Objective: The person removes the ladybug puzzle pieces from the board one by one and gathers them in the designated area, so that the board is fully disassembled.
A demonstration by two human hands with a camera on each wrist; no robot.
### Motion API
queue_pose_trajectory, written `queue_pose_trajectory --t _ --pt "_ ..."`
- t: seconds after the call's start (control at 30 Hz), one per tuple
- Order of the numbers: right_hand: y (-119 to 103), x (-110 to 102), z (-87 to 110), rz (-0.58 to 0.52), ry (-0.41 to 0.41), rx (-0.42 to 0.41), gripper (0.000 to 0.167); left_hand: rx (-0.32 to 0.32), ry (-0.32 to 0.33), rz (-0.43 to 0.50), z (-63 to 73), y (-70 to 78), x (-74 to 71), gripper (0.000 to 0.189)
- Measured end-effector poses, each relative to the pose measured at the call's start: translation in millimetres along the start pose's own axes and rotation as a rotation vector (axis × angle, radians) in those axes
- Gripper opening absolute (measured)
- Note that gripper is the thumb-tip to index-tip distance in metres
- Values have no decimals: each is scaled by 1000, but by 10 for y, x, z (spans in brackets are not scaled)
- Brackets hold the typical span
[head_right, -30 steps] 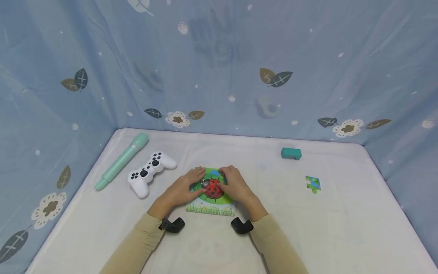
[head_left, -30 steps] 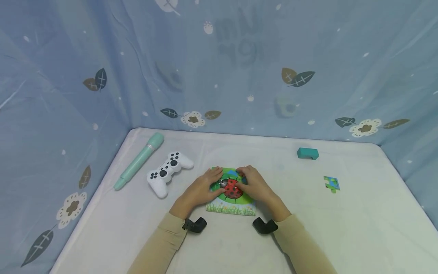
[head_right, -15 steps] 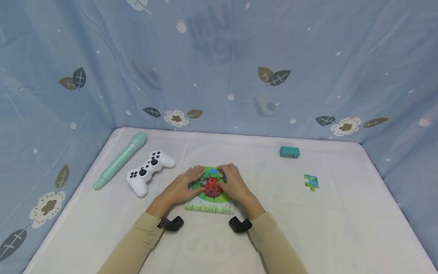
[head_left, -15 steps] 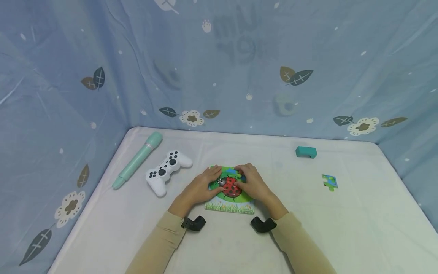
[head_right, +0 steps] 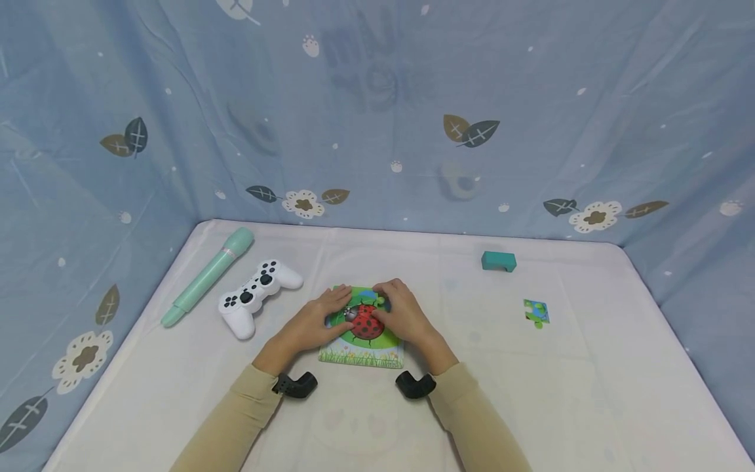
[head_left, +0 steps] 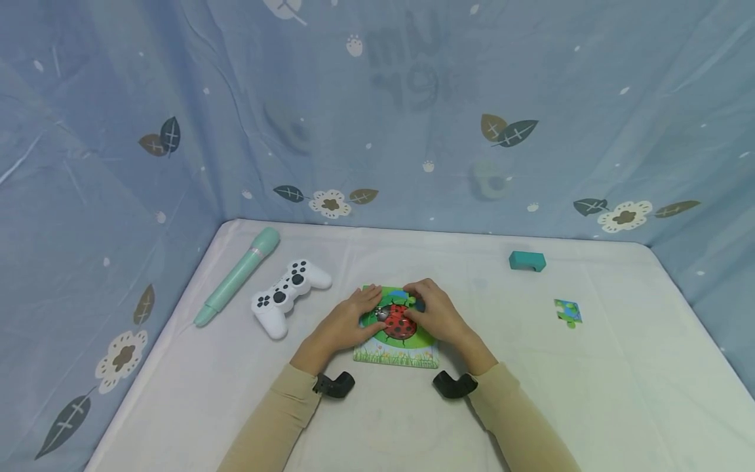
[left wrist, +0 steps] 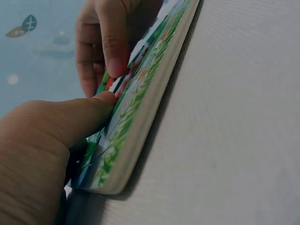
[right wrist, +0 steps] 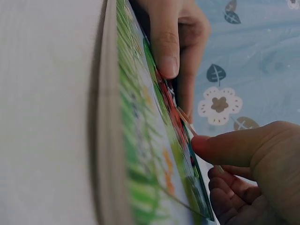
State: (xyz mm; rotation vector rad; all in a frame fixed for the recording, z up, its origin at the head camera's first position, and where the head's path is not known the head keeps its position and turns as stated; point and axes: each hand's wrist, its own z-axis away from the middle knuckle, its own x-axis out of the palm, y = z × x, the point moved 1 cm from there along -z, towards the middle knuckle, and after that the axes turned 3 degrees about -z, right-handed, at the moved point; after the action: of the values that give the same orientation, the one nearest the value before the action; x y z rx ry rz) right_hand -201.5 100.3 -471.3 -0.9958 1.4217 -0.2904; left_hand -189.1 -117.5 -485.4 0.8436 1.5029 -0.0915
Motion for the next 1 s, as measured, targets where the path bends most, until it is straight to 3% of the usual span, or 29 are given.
queue_pose_trajectory --t 0.5,0.73,1.0 --pt "92 -233 69 -73 40 36 44 -14 -14 31 -4 11 86 67" --pt "304 -579 220 -93 64 58 46 -29 9 20 36 -2 64 66" --pt "748 -1070 620 -80 108 92 44 -27 6 23 17 -3 28 67"
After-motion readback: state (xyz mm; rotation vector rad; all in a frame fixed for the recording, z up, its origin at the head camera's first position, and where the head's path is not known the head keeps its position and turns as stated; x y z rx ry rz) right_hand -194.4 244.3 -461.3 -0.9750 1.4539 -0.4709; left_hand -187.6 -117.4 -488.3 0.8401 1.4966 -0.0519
